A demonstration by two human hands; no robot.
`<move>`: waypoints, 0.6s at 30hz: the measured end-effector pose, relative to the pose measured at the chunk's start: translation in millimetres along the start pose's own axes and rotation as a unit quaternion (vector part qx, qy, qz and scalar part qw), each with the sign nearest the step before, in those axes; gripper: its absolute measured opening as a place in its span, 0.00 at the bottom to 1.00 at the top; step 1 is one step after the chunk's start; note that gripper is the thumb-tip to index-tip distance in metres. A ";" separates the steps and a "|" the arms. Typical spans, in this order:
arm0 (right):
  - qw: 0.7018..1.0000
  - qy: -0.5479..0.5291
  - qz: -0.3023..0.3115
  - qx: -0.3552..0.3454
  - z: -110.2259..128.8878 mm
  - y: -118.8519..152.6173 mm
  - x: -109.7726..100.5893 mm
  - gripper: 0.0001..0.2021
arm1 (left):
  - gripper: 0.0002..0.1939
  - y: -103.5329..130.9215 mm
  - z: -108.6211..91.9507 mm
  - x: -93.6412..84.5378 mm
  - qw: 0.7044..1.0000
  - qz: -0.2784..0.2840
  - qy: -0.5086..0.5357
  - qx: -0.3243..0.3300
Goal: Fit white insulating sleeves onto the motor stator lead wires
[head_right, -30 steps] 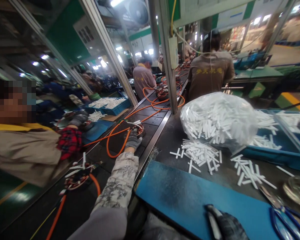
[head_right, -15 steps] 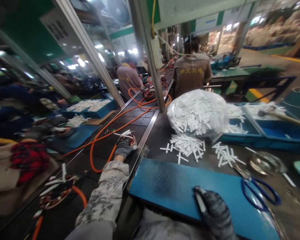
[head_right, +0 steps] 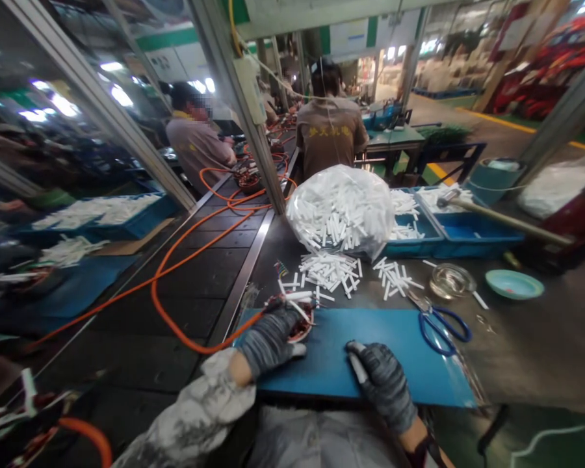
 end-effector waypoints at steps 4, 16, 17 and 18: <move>1.000 -0.019 0.011 -0.007 -2.6 1.8 -0.3 0.10 | 0.37 21.2 -25.4 29.5 0.995 -0.010 -0.013 0.097; 0.928 -0.185 0.025 0.323 -29.3 -26.6 6.0 0.25 | 0.20 36.4 -75.5 -35.3 0.941 -0.290 -0.063 0.163; 0.919 -0.209 0.039 0.333 -28.3 -37.2 9.1 0.26 | 0.19 31.7 -71.4 -28.7 0.943 -0.289 -0.082 0.146; 0.912 -0.232 0.057 0.333 -26.3 -47.8 13.0 0.27 | 0.19 28.2 -66.4 -22.2 0.944 -0.288 -0.094 0.128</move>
Point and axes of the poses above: each hand's wrist, its own y-axis away from the middle knuckle, its own x-axis out of the palm, z = x × y, the point moved 4 cm from there along -y, towards the middle knuckle, and after that the axes turned 4 degrees about -z, right-handed, at the moved point
